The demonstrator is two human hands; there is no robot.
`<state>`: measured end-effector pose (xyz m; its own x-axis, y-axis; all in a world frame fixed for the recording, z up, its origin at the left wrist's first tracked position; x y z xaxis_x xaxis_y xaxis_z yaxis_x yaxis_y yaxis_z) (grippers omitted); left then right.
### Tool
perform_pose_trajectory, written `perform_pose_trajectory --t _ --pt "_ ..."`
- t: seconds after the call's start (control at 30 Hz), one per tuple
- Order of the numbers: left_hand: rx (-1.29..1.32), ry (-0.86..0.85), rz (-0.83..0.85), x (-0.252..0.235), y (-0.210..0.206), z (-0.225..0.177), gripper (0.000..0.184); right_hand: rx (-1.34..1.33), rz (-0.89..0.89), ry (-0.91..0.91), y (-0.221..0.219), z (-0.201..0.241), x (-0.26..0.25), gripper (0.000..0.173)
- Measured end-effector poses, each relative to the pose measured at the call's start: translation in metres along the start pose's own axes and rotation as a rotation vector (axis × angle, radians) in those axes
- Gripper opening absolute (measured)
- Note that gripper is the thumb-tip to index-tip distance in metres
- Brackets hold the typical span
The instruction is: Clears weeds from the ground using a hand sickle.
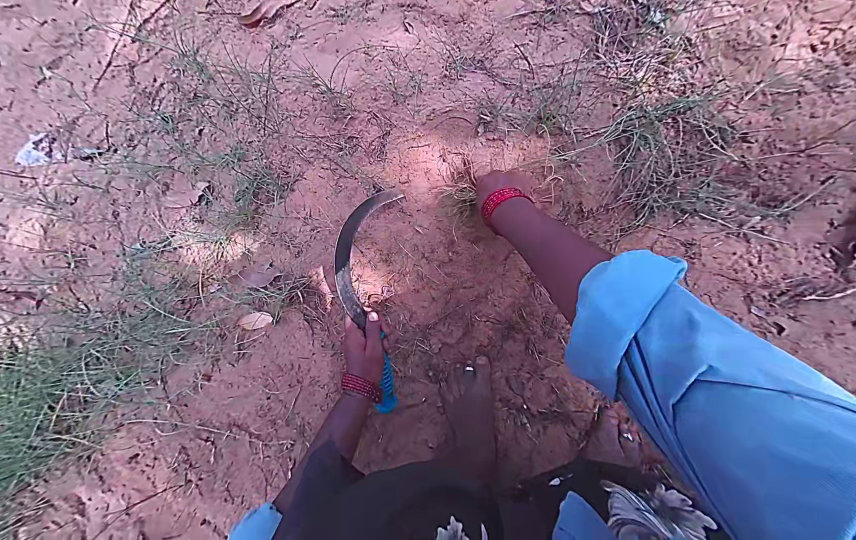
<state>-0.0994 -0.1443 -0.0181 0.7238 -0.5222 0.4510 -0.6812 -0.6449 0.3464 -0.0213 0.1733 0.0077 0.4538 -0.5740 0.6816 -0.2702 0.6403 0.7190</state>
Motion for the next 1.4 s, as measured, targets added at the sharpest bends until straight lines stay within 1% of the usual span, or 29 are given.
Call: perform_pose_trajectory --t 0.03,0.1,0.13,0.17,0.2,0.23,0.27,0.3,0.43,0.5,0.57,0.63,0.67,0.7,0.73,0.77,0.83,0.9,0.93,1.03,1.07,1.1,1.13,1.17,1.2,1.27,1.33,1.37,1.4 --pt "-0.005 0.008 -0.002 0.001 0.0 -0.001 0.033 0.0 -0.017 -0.023 -0.002 -0.004 -0.006 0.031" --pt "-0.023 0.01 -0.01 0.0 -0.001 -0.003 0.033 -0.054 -0.052 -0.059 -0.003 -0.008 -0.013 0.048" --pt "-0.03 0.009 -0.016 -0.001 -0.002 -0.004 0.033 -0.059 -0.065 -0.068 -0.005 -0.008 -0.014 0.051" --pt "-0.036 0.008 -0.02 -0.001 -0.003 -0.004 0.034 -0.04 -0.069 -0.076 -0.008 -0.008 -0.013 0.051" --pt "-0.044 0.01 -0.017 -0.002 -0.003 -0.003 0.035 -0.01 -0.061 -0.065 -0.013 -0.006 -0.009 0.046" --pt "-0.048 0.019 -0.01 -0.003 -0.004 -0.002 0.036 0.018 -0.06 -0.039 -0.019 -0.004 -0.005 0.035" --pt "-0.05 0.025 -0.001 -0.004 -0.005 -0.001 0.037 0.06 -0.039 -0.016 -0.022 -0.003 -0.001 0.028" --pt "-0.05 0.032 0.007 -0.005 -0.006 0.0 0.038 0.071 -0.017 -0.009 -0.025 -0.004 0.001 0.025" --pt "-0.045 0.041 0.022 0.0 -0.008 -0.002 0.039 -0.021 0.036 0.015 -0.027 -0.013 0.008 0.024" --pt "-0.034 0.041 0.022 0.001 -0.01 -0.003 0.038 -0.001 0.051 0.07 -0.023 -0.015 0.008 0.026" --pt "-0.034 0.033 0.019 0.001 -0.01 -0.001 0.038 0.065 0.087 0.162 -0.021 -0.016 0.006 0.036" --pt "-0.035 0.043 0.024 0.001 -0.01 -0.001 0.039 0.161 0.213 0.301 -0.026 -0.014 0.02 0.043" --pt "-0.039 0.047 0.024 0.001 -0.009 -0.001 0.04 0.204 0.283 0.37 -0.04 -0.012 0.032 0.045" --pt "-0.041 0.052 0.025 0.002 -0.01 -0.002 0.04 0.218 0.31 0.423 -0.059 -0.013 0.045 0.045" --pt "-0.04 0.05 0.017 0.001 -0.012 -0.004 0.041 0.195 0.305 0.448 -0.079 -0.018 0.058 0.045" --pt "-0.03 0.045 0.008 0.0 -0.015 -0.007 0.04 0.13 0.289 0.436 -0.096 -0.027 0.071 0.048" --pt "0.014 0.032 -0.008 -0.002 -0.019 -0.008 0.04 0.029 0.228 0.367 -0.123 -0.06 0.096 0.052" --pt "0.026 -0.019 0.0 -0.003 -0.022 -0.005 0.039 -0.077 0.12 0.217 -0.137 -0.108 0.119 0.056" --pt "0.017 -0.02 0.02 -0.002 -0.024 -0.005 0.04 -0.134 0.015 0.108 -0.139 -0.137 0.131 0.055" --pt "-0.065 0.066 0.087 0.005 -0.028 -0.011 0.044 -0.369 -0.308 -0.31 -0.135 -0.222 0.171 0.043" --pt "-0.1 0.099 0.114 0.009 -0.031 -0.013 0.042 -0.436 -0.371 -0.429 -0.137 -0.246 0.183 0.045" --pt "-0.131 0.128 0.14 0.013 -0.035 -0.014 0.041 -0.471 -0.404 -0.51 -0.141 -0.265 0.195 0.048" --pt "-0.17 0.151 0.155 0.017 -0.039 -0.012 0.043 -0.476 -0.388 -0.543 -0.147 -0.275 0.204 0.053" --pt "-0.213 0.166 0.167 0.02 -0.043 -0.011 0.046 -0.475 -0.324 -0.518 -0.154 -0.277 0.21 0.059" --pt "-0.255 0.174 0.175 0.022 -0.046 -0.01 0.048 -0.453 -0.221 -0.452 -0.162 -0.269 0.215 0.066" --pt "-0.312 0.185 0.195 0.022 -0.05 -0.014 0.048 -0.325 -0.016 -0.258 -0.182 -0.238 0.219 0.083" --pt "-0.377 0.203 0.213 0.019 -0.045 -0.028 0.049 -0.182 0.089 -0.069 -0.207 -0.202 0.229 0.092" --pt "-0.419 0.206 0.224 0.016 -0.041 -0.036 0.048 -0.126 0.094 -0.008 -0.219 -0.192 0.235 0.091" --pt "-0.457 0.196 0.232 0.013 -0.038 -0.046 0.046 -0.082 0.079 0.037 -0.229 -0.187 0.24 0.082"
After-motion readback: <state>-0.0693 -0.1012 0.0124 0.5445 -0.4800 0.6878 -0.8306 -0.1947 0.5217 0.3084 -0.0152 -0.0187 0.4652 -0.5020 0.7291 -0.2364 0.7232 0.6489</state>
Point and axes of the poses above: each hand's wrist, its own x-axis away from the middle knuckle, its own y-axis out of the back of the hand, z = x × y, the point moved 3 cm from there along -x, towards the middle knuckle, and after that the axes turned 7 degrees about y, right-handed, at the moved point
